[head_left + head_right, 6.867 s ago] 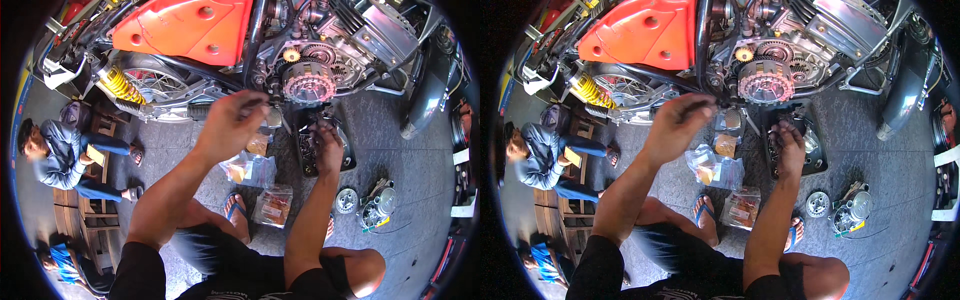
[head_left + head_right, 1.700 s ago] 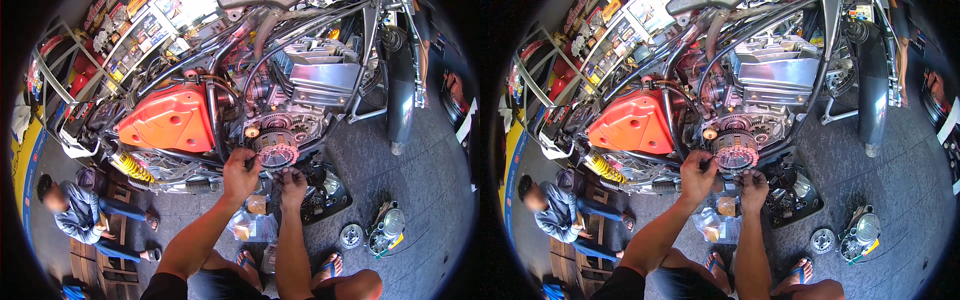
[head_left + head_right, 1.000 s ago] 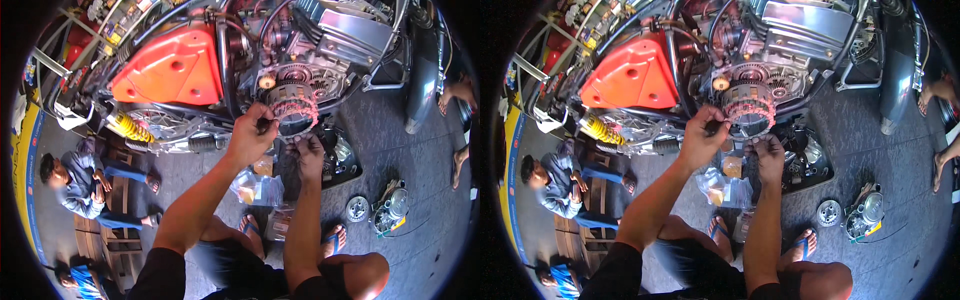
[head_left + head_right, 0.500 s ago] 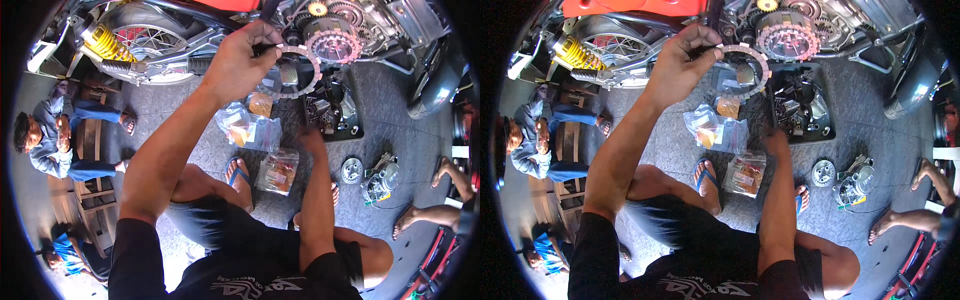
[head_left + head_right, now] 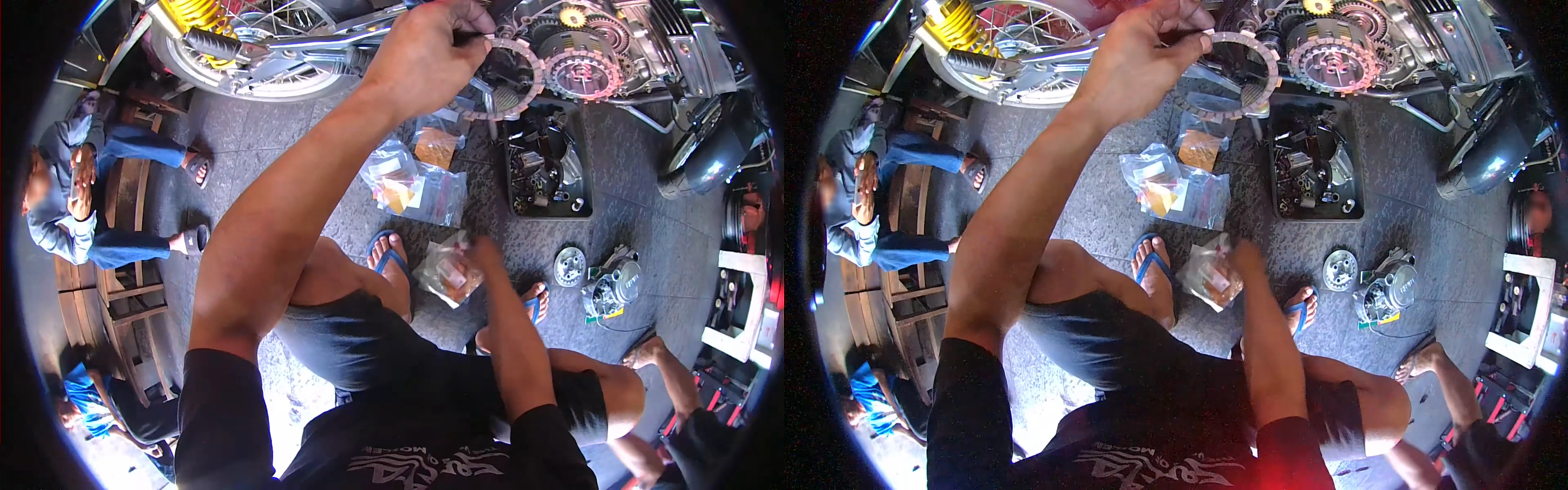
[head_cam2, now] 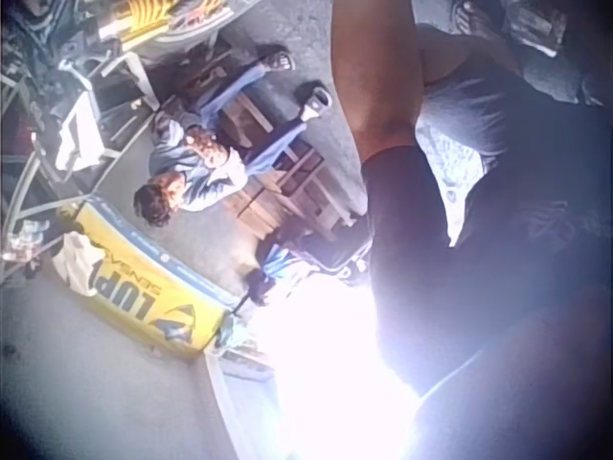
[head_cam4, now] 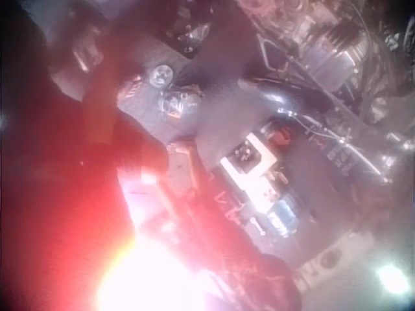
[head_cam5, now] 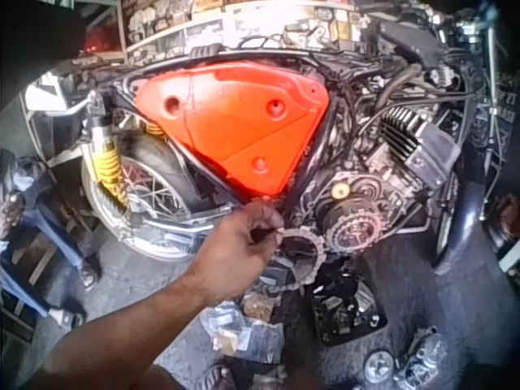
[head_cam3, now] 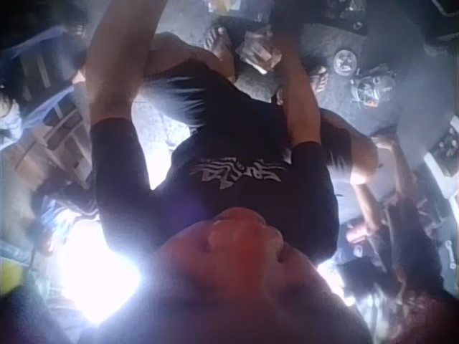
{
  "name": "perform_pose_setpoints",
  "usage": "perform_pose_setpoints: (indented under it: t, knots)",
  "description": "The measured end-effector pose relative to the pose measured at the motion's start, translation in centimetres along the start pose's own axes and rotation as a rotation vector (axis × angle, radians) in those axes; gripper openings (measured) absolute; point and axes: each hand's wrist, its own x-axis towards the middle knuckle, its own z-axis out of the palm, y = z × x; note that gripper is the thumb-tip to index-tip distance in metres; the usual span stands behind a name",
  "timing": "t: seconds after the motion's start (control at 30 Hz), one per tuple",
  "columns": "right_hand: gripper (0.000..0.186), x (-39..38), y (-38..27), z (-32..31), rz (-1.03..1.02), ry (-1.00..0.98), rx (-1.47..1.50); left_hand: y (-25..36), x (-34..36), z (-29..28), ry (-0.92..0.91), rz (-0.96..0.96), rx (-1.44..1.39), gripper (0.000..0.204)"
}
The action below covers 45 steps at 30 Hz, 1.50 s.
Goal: The person replaces clutch plates in a motorcycle engine by removing old plates, unpacking new plates from plastic wrappers, and installing them into the clutch basket by hand.
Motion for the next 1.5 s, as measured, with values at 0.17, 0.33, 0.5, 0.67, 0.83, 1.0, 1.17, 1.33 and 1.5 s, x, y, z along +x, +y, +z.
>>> perform_pose_setpoints:
  t: [0.17, 0.33, 0.5, 0.67, 0.83, 1.0, 1.17, 1.33, 1.5]
  knots:
    - [0.057, -0.3, -2.4, -7.5, -0.083, -0.071, 0.716, -4.2, -0.5, -1.3, 0.071, 0.035, 0.112, 0.015]
    - [0.059, -0.5, -1.7, -5.6, -0.229, 0.020, 0.727, -3.7, 0.7, 0.3, 0.057, -0.025, 0.084, 0.018]
    - [0.064, -6.0, -6.4, 1.9, 0.078, 0.218, -0.138, -5.5, -0.3, -0.5, 0.056, -0.089, 0.120, 0.016]
    - [0.052, -7.9, -6.3, 3.3, 0.150, 0.220, -0.054, -5.9, -1.0, 2.8, -0.009, -0.091, 0.165, 0.014]
    - [0.046, -6.4, -3.5, 4.7, 0.184, 0.201, -0.006, -8.9, -0.5, 7.1, 0.048, -0.064, 0.303, 0.013]
    - [0.042, -6.7, -3.8, 2.3, 0.162, 0.047, 0.042, -7.5, 0.1, 7.1, 0.098, -0.188, 0.457, 0.020]
    - [0.036, -7.6, -4.9, 2.9, 0.246, 0.121, 0.042, -7.8, -0.2, 6.5, 0.203, 0.012, 0.470, 0.020]
    - [0.034, -7.4, -4.0, 5.1, 0.309, 0.333, 0.106, -6.6, -0.6, 5.8, 0.105, -0.009, 0.342, 0.017]
    - [0.037, -8.5, -5.7, 4.4, 0.281, 0.274, 0.278, -6.2, -1.5, 3.2, 0.096, -0.002, 0.345, 0.014]
